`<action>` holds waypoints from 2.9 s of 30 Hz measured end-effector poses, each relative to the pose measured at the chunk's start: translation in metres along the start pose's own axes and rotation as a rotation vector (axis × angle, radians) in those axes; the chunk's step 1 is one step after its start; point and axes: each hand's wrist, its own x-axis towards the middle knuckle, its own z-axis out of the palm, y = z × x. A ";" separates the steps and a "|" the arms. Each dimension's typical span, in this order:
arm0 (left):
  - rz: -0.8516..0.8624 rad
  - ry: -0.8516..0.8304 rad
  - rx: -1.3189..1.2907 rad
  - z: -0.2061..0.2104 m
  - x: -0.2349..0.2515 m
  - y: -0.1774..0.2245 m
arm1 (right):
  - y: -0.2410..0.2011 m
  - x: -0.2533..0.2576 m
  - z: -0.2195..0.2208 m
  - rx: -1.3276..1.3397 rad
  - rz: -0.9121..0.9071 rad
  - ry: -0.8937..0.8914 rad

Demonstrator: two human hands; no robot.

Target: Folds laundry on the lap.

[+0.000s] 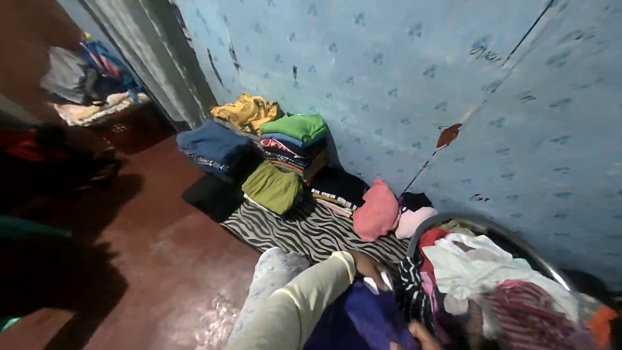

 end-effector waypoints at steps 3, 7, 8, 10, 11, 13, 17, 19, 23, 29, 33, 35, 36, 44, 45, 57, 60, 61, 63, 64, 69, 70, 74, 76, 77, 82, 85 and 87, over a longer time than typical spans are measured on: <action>-0.030 0.130 -0.241 -0.019 -0.038 0.000 | -0.027 0.020 -0.001 -0.031 -0.052 0.025; -0.008 0.192 -0.039 -0.059 -0.097 0.004 | -0.056 0.057 0.001 -0.111 -0.245 0.063; -0.001 0.186 0.007 -0.066 -0.110 0.007 | -0.066 0.064 0.002 -0.151 -0.309 0.058; 0.011 0.201 0.032 -0.072 -0.129 0.011 | -0.090 0.076 0.001 -0.233 -0.366 0.008; 0.034 0.225 0.016 -0.074 -0.137 0.012 | -0.103 0.080 0.001 -0.254 -0.368 -0.033; 0.118 0.335 -0.058 -0.077 -0.151 0.010 | -0.124 0.091 -0.001 -0.259 -0.383 -0.111; 0.281 0.561 -0.318 -0.085 -0.181 0.015 | -0.154 0.107 -0.011 -0.276 -0.464 -0.180; 0.345 0.676 -0.444 -0.087 -0.191 0.020 | -0.165 0.117 -0.021 -0.334 -0.453 -0.151; 0.477 0.810 -0.439 -0.089 -0.210 0.039 | -0.171 0.132 -0.041 -0.386 -0.476 -0.069; 0.514 0.782 -0.128 -0.032 -0.236 0.055 | -0.130 0.091 -0.059 -0.430 -0.419 -0.066; 0.462 0.499 0.131 0.069 -0.240 0.020 | -0.037 0.029 -0.063 -0.468 -0.460 -0.286; 0.390 0.349 0.114 0.123 -0.242 0.009 | 0.012 -0.004 -0.052 -0.338 -0.385 -0.439; 0.349 0.266 0.065 0.144 -0.242 0.003 | 0.029 -0.020 -0.046 -0.264 -0.296 -0.515; 0.325 0.557 -0.767 0.121 -0.194 -0.026 | 0.052 0.029 -0.034 0.306 0.133 -0.284; 0.268 0.625 -0.903 0.120 -0.179 -0.036 | 0.059 0.039 -0.026 0.396 0.202 -0.219; 0.053 0.977 -0.762 0.128 -0.146 -0.032 | 0.055 0.082 0.018 -0.159 0.110 0.133; -0.093 0.997 -0.776 0.134 -0.135 -0.046 | 0.069 0.091 0.034 -0.346 0.258 0.151; -0.152 0.985 -0.770 0.138 -0.134 -0.048 | 0.075 0.091 0.039 -0.377 0.312 0.125; -0.214 0.987 -0.725 0.144 -0.136 -0.052 | 0.080 0.088 0.044 -0.409 0.366 0.107; -0.223 1.011 -0.717 0.148 -0.139 -0.054 | 0.080 0.085 0.043 -0.409 0.386 0.104; -0.302 1.002 -1.291 0.174 -0.169 -0.031 | 0.073 0.060 0.029 0.007 0.757 -0.048; -0.292 0.830 -1.501 0.175 -0.174 -0.021 | 0.073 0.057 0.029 0.084 0.784 -0.041; -0.226 0.565 -1.765 0.176 -0.155 -0.005 | 0.066 0.053 0.040 0.303 0.805 0.017; -0.196 0.762 -1.744 0.168 -0.136 0.001 | 0.055 0.050 0.048 0.367 0.811 0.049; -0.170 0.834 -1.737 0.163 -0.128 0.003 | 0.049 0.047 0.052 0.389 0.806 0.059; -0.060 1.058 -1.693 0.158 -0.096 0.003 | 0.023 0.031 0.069 0.424 0.728 0.092; -0.059 1.233 -1.657 0.136 -0.095 0.008 | 0.021 0.038 0.089 0.401 0.604 0.135; -0.034 1.354 -1.560 0.113 -0.100 0.007 | 0.022 0.049 0.104 0.376 0.462 0.151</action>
